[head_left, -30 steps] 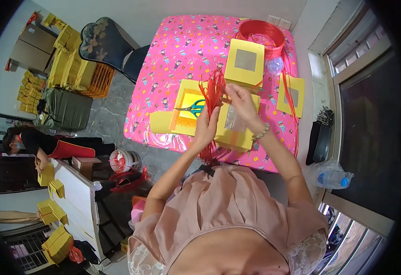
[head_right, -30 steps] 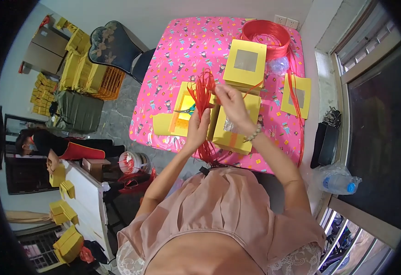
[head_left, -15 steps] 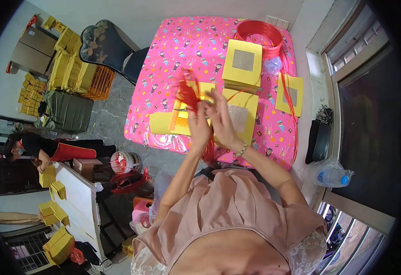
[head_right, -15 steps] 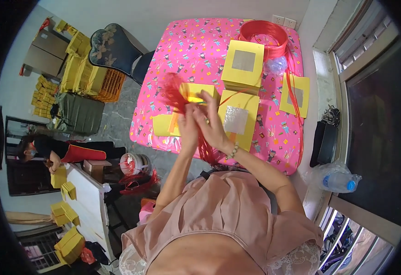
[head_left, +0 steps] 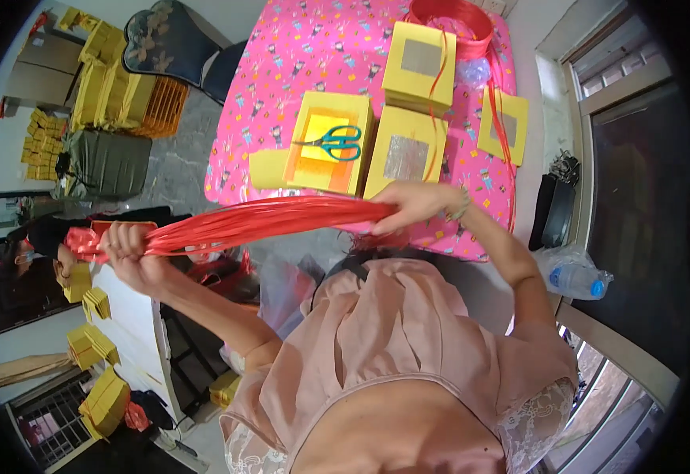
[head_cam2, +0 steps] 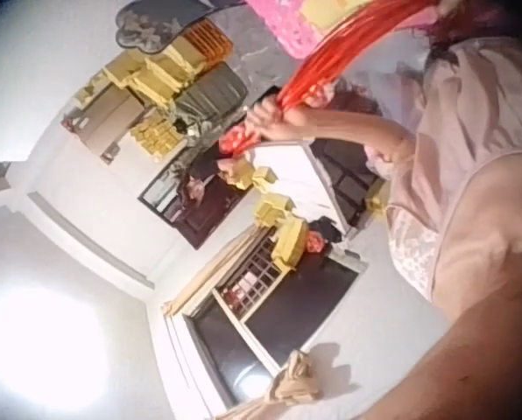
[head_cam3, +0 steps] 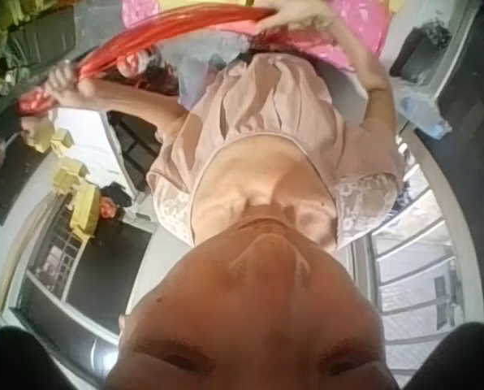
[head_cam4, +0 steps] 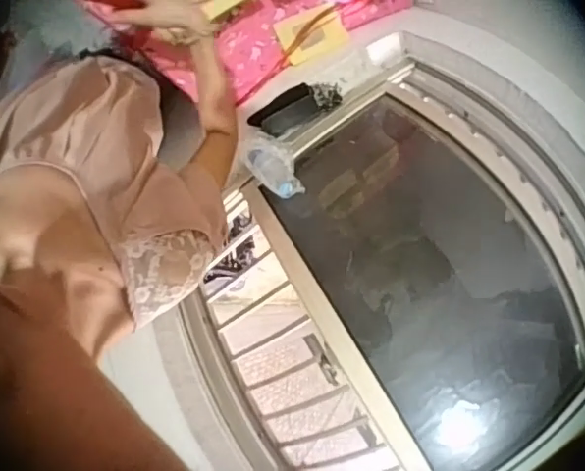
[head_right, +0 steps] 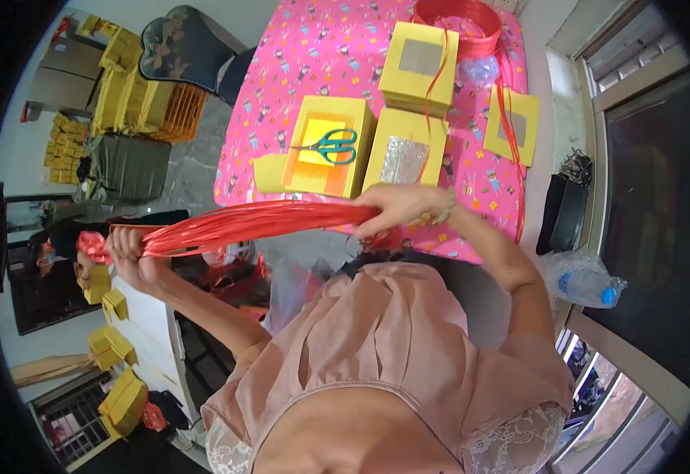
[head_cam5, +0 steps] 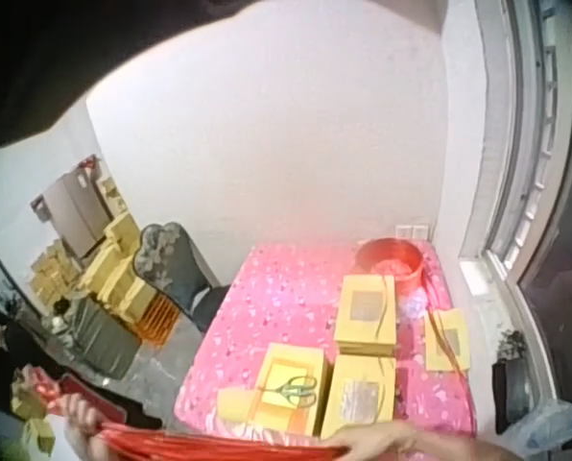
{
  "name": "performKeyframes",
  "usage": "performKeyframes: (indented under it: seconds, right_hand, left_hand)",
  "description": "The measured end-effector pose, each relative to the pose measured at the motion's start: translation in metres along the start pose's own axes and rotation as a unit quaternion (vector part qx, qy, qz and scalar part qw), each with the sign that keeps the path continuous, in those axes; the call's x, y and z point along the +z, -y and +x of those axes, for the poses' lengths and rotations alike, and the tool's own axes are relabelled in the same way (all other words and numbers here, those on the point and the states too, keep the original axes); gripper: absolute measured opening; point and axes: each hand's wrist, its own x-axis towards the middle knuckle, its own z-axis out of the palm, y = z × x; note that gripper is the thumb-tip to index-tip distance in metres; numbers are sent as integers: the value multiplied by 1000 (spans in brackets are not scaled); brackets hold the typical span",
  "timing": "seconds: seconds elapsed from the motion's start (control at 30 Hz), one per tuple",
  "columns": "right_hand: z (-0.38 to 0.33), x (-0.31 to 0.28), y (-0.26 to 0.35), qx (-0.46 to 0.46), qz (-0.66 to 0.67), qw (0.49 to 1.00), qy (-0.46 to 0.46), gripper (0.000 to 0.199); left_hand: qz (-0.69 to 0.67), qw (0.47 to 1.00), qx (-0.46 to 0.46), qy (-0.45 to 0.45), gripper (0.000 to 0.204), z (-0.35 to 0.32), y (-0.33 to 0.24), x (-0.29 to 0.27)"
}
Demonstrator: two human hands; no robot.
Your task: Bundling red plastic/paper strips and preparing yellow joss paper boxes.
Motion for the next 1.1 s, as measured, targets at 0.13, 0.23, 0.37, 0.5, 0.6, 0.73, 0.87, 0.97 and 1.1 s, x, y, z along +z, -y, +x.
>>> performKeyframes:
  seconds: [0.13, 0.23, 0.37, 0.5, 0.6, 0.73, 0.87, 0.97, 1.1]
  right_hand:
    - [-41, -37, -9, 126, 12, 991, 42, 27]
    - [-66, -60, -14, 171, -2, 983, 68, 28]
    - [-87, -71, -19, 171, 47, 983, 43, 29]
    - [-87, -67, 11, 176, -30, 983, 39, 30]
    - [-68, -55, 10, 52, -170, 984, 4, 34]
    - [-33, -32, 25, 41, -315, 948, 13, 36]
    - [1, -13, 37, 40, -375, 926, 27, 35]
    - [21, -10, 36, 69, -378, 923, 24, 32]
    - [10, -15, 27, -44, -208, 976, 47, 32]
  left_hand:
    - [56, 991, 59, -107, 37, -26, -125, -93]
    - [149, 936, 190, -255, 41, -74, -191, -175]
    - [452, 790, 110, -400, 25, -129, -219, -256]
    - [751, 439, -11, -493, 39, -227, -152, -324]
    - [889, 187, -268, -322, 67, -247, -133, -336]
    - [933, 244, -256, -72, 64, -157, 24, -236]
    - [617, 718, -316, 63, 44, -101, 154, -104]
    - [490, 718, -435, 233, 46, -90, 200, -40]
    - [442, 607, -622, 223, 34, -88, 203, -22]
